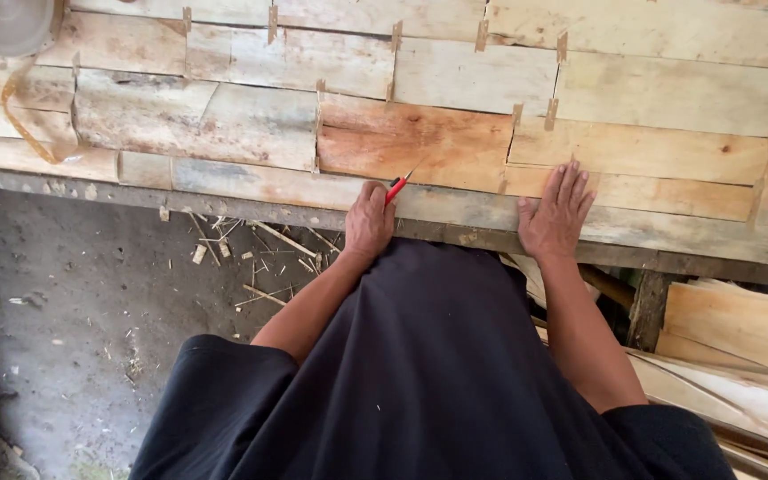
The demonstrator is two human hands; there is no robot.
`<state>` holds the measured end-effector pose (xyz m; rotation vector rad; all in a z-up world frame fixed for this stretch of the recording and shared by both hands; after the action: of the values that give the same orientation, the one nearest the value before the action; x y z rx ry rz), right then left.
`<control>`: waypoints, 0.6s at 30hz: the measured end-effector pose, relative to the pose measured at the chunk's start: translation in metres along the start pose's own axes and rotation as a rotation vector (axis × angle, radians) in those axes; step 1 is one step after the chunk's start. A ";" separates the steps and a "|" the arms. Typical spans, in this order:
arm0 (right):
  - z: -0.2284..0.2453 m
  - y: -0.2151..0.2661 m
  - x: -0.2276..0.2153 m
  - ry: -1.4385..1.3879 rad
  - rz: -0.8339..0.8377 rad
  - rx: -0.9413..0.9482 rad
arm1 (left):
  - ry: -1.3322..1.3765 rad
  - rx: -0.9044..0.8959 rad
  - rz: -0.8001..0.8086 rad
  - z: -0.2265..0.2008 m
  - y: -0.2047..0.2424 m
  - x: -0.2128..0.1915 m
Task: Repairing or assembling a wood veneer surface by fitting wood strips and securing them with tape.
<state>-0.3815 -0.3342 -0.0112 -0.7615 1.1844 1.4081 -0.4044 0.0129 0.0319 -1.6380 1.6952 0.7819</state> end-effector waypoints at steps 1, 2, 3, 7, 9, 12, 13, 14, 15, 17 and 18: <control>0.000 -0.003 -0.001 -0.002 -0.013 -0.006 | -0.002 0.008 -0.012 -0.001 -0.003 -0.002; 0.000 -0.006 -0.001 -0.019 0.007 -0.005 | 0.002 0.019 -0.042 -0.002 -0.007 -0.005; -0.001 -0.004 0.000 -0.032 0.035 -0.002 | 0.009 0.024 -0.067 -0.003 -0.006 -0.008; 0.001 0.002 0.006 -0.007 0.032 0.013 | 0.027 -0.054 -0.072 0.009 -0.002 -0.008; 0.004 0.001 0.005 -0.008 -0.017 0.016 | -0.002 -0.009 -0.091 0.017 -0.003 -0.006; 0.005 0.001 0.006 -0.011 -0.002 0.047 | -0.002 -0.058 -0.118 0.011 -0.007 -0.025; 0.007 0.002 0.004 -0.010 -0.002 0.043 | -0.002 -0.060 -0.121 0.018 -0.010 -0.025; 0.009 0.002 0.002 -0.017 -0.006 0.040 | 0.030 -0.092 -0.196 0.026 -0.012 -0.028; 0.010 0.005 0.001 -0.025 -0.009 0.038 | 0.061 -0.124 -0.269 0.035 -0.012 -0.031; 0.018 0.008 -0.005 -0.051 -0.008 0.055 | 0.086 -0.193 -0.340 0.048 -0.016 -0.045; 0.021 0.010 -0.009 -0.077 -0.009 0.075 | 0.112 -0.259 -0.409 0.056 -0.018 -0.052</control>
<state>-0.3863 -0.3166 0.0055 -0.6542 1.1655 1.3663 -0.3835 0.0887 0.0390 -2.1521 1.3008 0.7365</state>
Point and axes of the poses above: each hand's wrist, its own y-axis away from the middle knuckle, its own x-axis out of the palm, z = x × y, the point moved 4 cm from there along -y, towards the middle knuckle, and after that the axes turned 5 degrees about x, right-handed, at the moved point
